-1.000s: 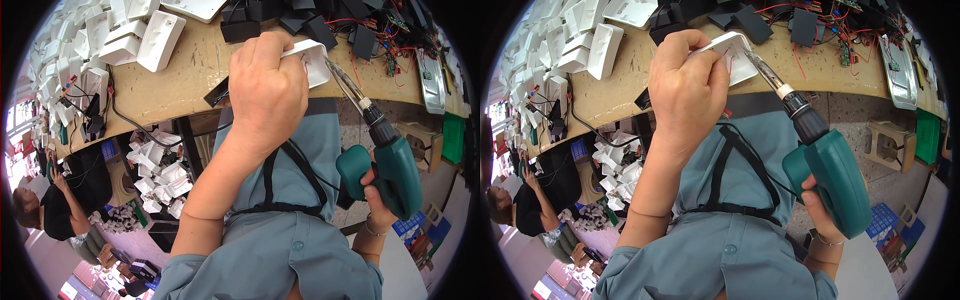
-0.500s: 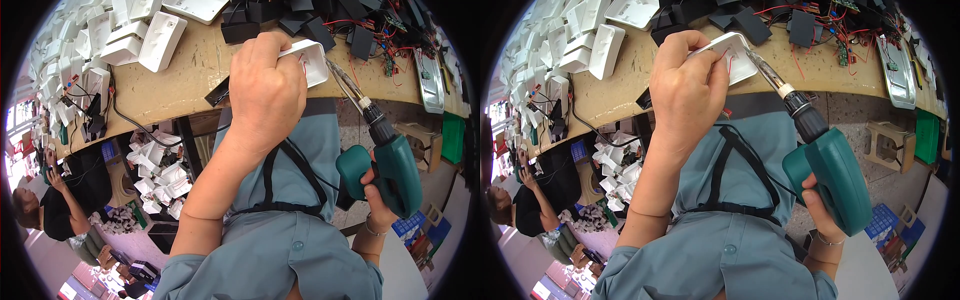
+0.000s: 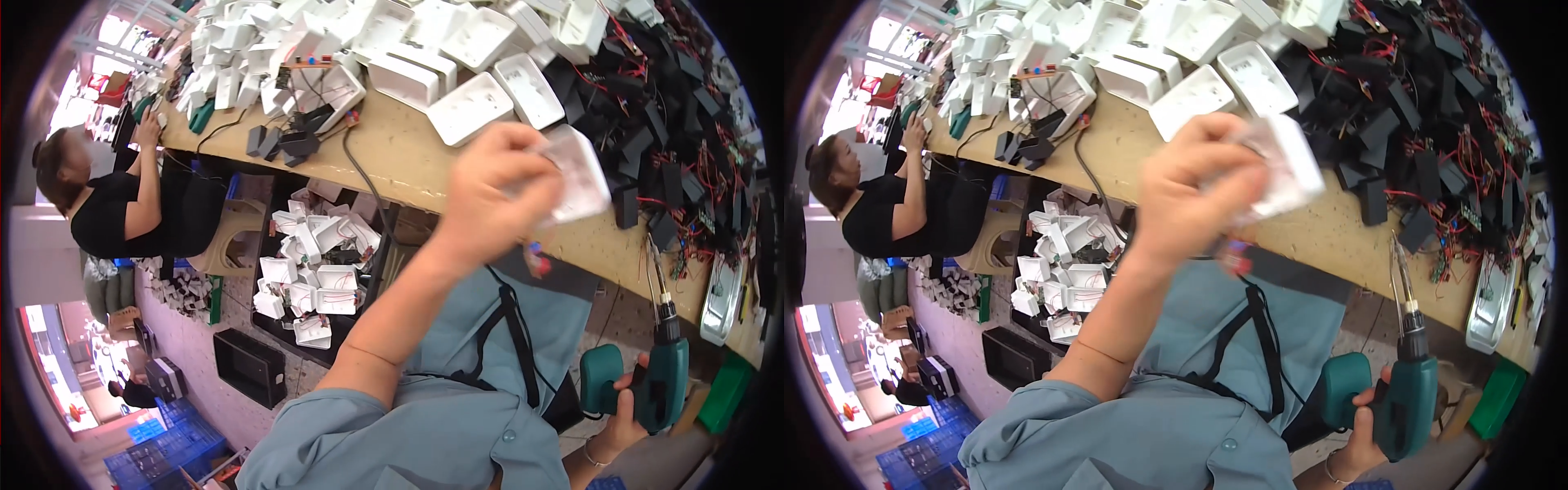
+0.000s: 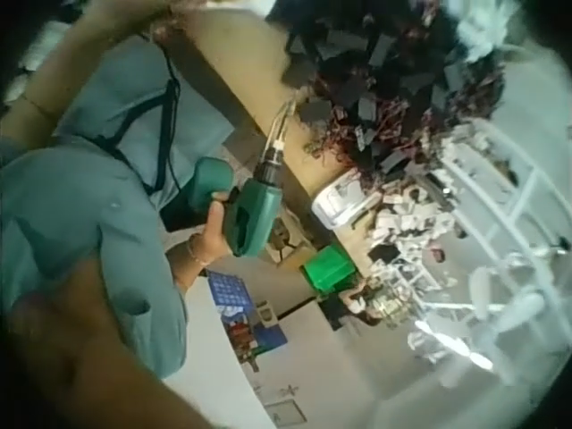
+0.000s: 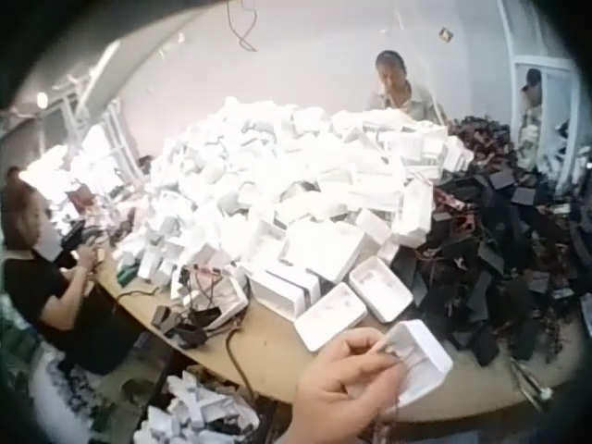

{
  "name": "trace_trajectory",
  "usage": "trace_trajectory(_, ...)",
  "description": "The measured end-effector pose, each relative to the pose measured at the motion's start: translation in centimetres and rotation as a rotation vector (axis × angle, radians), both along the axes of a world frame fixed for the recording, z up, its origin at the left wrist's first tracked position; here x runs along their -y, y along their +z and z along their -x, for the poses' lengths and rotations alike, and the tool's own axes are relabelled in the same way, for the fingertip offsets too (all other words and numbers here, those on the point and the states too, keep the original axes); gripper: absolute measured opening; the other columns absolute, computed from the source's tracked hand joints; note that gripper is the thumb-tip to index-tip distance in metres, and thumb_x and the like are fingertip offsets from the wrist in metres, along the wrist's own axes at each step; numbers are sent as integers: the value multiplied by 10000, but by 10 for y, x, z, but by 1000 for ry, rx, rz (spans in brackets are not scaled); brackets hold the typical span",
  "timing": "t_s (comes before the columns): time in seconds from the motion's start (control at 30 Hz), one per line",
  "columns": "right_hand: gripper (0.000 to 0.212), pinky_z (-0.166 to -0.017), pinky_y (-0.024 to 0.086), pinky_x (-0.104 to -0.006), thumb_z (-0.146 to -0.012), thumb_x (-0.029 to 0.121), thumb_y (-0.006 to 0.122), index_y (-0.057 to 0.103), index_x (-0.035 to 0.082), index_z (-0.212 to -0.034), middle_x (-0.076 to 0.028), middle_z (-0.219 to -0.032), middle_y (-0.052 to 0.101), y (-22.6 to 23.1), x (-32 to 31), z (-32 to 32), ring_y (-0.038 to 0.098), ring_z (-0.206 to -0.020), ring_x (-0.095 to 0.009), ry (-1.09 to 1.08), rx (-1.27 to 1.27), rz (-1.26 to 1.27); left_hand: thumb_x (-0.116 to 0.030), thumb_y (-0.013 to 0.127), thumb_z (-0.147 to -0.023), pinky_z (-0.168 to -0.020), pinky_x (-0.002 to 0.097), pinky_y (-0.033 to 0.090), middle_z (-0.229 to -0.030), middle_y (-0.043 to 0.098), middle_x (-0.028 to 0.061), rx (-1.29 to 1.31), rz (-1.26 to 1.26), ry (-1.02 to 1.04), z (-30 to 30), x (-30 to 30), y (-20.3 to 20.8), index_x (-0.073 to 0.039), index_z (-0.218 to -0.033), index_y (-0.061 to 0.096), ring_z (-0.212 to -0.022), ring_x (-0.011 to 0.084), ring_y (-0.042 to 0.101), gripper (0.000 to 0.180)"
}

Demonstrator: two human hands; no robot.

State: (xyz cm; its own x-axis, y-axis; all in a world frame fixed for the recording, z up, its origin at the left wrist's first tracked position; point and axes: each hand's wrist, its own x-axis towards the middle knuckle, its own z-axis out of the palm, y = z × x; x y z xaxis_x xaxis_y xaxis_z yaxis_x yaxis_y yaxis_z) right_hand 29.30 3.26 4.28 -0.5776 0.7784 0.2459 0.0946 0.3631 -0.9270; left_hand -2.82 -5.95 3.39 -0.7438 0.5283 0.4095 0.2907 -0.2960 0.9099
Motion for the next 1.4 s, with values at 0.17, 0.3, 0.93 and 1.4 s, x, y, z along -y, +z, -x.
trace_trajectory(0.17, 571, -671, 448, -265, -783, 66, 615, 374, -68, -1283, -208, -1167, 549, -7, -8, 4, 538, -704, -141, 50, -73, 33, 35, 587, -787, -571, 176, 447, -947, 632, 44, 351, -334, 139, 73, 63, 23, 39, -878, 659, -684, 63, 573, 116)
trace_trajectory(0.3, 573, -677, 447, -266, -784, 63, 610, 371, -69, -1287, -208, -1173, 547, -7, -5, 3, 535, -707, -139, 34, -51, 56, -29, 627, -779, -539, 182, 460, -814, 641, 62, 145, -219, 291, 126, 110, 74, 52, -943, 640, -634, 85, 585, 183)
trace_trajectory(0.93, 565, -696, 456, -265, -784, 50, 606, 376, -70, -1286, -213, -1180, 544, 0, -3, 11, 547, -717, -136, 18, -48, 39, -143, 662, -760, -782, 316, 407, -919, 636, 42, 2, 88, 514, 262, 114, 67, 9, -933, 655, -906, 143, 541, 230)
trace_trajectory(1.4, 517, -753, 509, -272, -738, 58, 747, 511, -53, -1185, -137, -1126, 608, 12, 3, 33, 609, -869, -193, -53, -167, -52, -125, 515, -699, -815, 425, 336, -1009, 513, 165, -1176, 685, 721, 53, -14, -29, 20, -931, 579, -982, 280, 459, 282)
